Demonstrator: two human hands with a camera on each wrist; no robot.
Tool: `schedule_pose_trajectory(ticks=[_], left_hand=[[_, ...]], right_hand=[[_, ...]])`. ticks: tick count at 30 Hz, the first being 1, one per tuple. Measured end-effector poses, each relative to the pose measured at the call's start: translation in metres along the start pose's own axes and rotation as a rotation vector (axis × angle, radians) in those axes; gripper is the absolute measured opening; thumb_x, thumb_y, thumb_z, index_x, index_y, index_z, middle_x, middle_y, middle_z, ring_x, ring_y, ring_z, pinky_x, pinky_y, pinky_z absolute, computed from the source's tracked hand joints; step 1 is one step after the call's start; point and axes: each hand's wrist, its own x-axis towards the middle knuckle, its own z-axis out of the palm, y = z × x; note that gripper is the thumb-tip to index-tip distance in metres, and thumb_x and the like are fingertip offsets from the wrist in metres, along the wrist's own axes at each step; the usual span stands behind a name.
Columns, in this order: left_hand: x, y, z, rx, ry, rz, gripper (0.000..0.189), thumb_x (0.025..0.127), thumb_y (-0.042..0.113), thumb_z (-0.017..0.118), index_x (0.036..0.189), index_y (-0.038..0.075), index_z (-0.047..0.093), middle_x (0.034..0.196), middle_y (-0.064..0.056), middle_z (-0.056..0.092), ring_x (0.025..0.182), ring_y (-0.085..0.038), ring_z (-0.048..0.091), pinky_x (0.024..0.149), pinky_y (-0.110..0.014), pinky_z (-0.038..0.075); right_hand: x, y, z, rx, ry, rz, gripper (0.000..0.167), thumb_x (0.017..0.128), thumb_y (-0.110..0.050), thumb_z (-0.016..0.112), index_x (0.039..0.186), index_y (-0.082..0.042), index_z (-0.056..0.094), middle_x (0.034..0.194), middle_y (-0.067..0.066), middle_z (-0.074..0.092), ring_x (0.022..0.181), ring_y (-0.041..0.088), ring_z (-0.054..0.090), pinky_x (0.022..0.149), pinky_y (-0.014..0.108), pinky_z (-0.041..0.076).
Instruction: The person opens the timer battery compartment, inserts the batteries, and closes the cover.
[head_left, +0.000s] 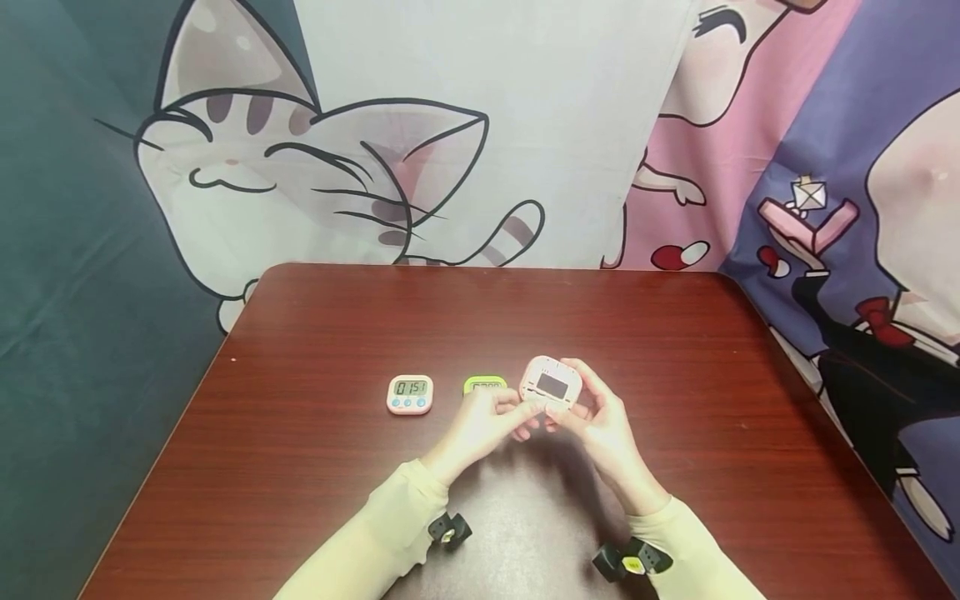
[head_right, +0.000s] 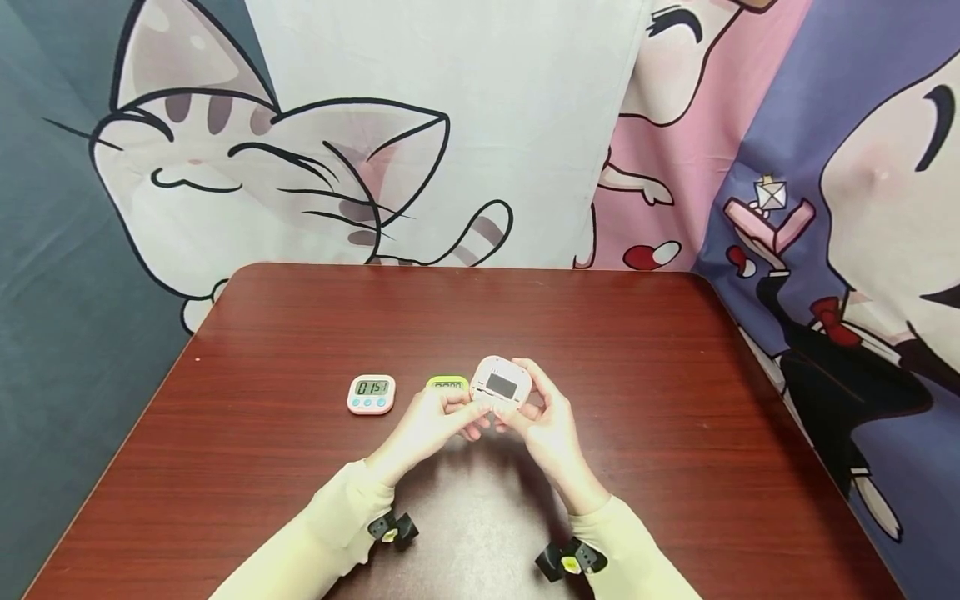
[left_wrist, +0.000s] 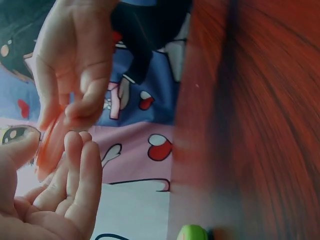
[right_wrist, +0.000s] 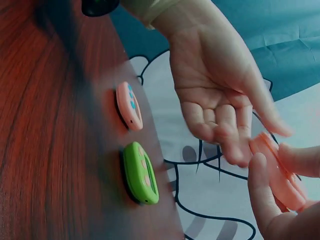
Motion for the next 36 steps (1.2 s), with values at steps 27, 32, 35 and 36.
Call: schedule_pose_trajectory(ticks=[27, 32, 35, 36], left_hand=[[-0.0026, -0.0035, -0.0034, -0.282, -0.023, -0.069, 0.026, 0.091, 0.01, 0.062, 0.098, -0.015, 0.062, 0.083, -0.028, 0.068, 0.069, -0.021, 0.07, 0.072, -0.045, 0.057], [-0.0039, -0.0026, -0.0029, -0.272, -0.007, -0.066, 0.026, 0.091, 0.011, 0.062, 0.096, -0.015, 0.063, 0.081, -0.027, 0.068, 0.069, -0.025, 0.07, 0.071, -0.046, 0.056], [-0.0052, -0.0017, -0.0009, -0.264, 0.009, -0.059, 0.026, 0.091, 0.011, 0.063, 0.094, -0.015, 0.063, 0.079, -0.028, 0.068, 0.071, -0.033, 0.07, 0.071, -0.048, 0.056], [-0.0057, -0.0015, 0.0002, -0.257, 0.017, -0.054, 0.026, 0.091, 0.011, 0.063, 0.093, -0.015, 0.063, 0.078, -0.028, 0.068, 0.071, -0.036, 0.069, 0.071, -0.049, 0.056]], right_hand=[[0.0005, 0.0017, -0.0032, -0.007, -0.185, -0.03, 0.053, 0.091, 0.007, 0.055, 0.134, 0.006, 0.026, 0.11, 0.003, 0.059, 0.077, 0.019, 0.069, 0.068, 0.04, 0.058], [-0.0014, 0.001, -0.0002, -0.086, -0.156, -0.056, 0.072, 0.075, 0.016, 0.067, 0.135, 0.005, 0.029, 0.115, 0.004, 0.057, 0.086, 0.015, 0.068, 0.07, 0.032, 0.058], [-0.002, 0.0009, 0.0013, -0.096, -0.134, -0.064, 0.071, 0.074, 0.017, 0.068, 0.134, 0.005, 0.03, 0.115, 0.009, 0.057, 0.084, 0.015, 0.068, 0.066, 0.033, 0.058], [-0.0023, 0.0011, 0.0017, -0.105, -0.12, -0.067, 0.07, 0.074, 0.018, 0.067, 0.133, 0.006, 0.031, 0.115, 0.012, 0.058, 0.083, 0.015, 0.068, 0.065, 0.033, 0.058]])
